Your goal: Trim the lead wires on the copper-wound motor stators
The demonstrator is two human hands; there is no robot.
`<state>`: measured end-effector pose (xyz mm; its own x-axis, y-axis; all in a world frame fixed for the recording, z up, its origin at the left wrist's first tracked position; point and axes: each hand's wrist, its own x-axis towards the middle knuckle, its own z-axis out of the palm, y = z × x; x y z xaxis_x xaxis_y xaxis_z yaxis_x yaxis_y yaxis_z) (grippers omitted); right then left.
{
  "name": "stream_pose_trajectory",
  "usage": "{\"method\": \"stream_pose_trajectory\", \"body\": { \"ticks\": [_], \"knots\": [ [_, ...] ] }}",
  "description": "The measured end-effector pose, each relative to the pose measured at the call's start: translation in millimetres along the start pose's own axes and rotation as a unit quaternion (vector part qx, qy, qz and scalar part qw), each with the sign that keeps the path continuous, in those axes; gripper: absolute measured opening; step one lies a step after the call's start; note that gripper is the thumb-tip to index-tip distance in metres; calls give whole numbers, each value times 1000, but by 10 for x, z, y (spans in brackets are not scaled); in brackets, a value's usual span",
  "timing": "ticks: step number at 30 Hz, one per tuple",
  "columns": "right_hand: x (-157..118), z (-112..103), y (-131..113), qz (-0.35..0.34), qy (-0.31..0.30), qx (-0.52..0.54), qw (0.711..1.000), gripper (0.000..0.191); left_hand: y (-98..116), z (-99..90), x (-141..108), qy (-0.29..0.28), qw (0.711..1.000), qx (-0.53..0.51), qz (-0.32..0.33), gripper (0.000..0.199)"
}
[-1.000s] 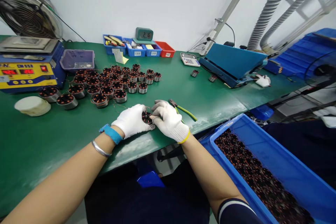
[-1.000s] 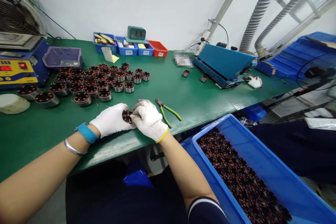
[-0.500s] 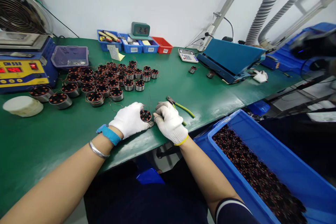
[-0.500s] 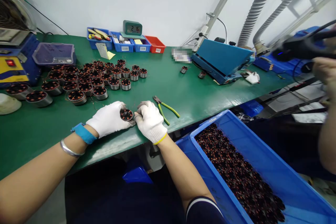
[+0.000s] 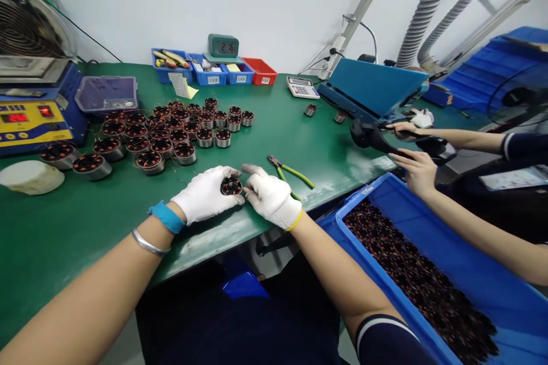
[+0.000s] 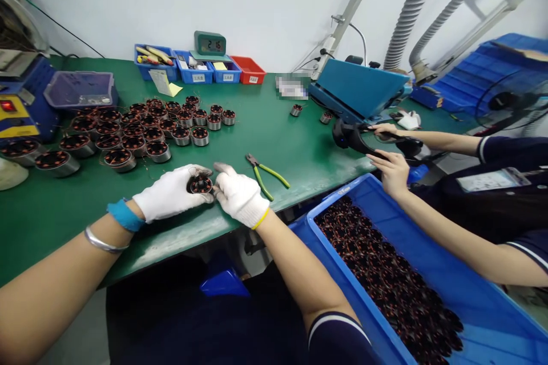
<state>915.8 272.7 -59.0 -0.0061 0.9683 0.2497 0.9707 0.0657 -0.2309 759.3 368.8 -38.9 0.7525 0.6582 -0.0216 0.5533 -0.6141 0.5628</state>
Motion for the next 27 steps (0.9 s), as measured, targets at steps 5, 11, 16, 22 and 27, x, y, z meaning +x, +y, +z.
{"method": "stream_pose_trajectory", "body": {
  "ticks": [5,11,16,22,27],
  "knots": [
    [27,-106,-6,78,-43,111,990,11,-77,1,31,-12,999,-17,26,50],
    [88,-69,-73,185,-86,453,868,15,-63,-16,29,-28,998,-8,56,47],
    [115,-71,-44,188,-88,439,874,14,-15,-46,53,-53,996,20,71,42],
    [134,-161,-32,133,-94,294,942,12,-2,-37,78,-73,991,49,103,33],
    [170,-179,-66,132,-106,269,948,12,56,69,54,-17,996,65,66,17]
  ]
}}
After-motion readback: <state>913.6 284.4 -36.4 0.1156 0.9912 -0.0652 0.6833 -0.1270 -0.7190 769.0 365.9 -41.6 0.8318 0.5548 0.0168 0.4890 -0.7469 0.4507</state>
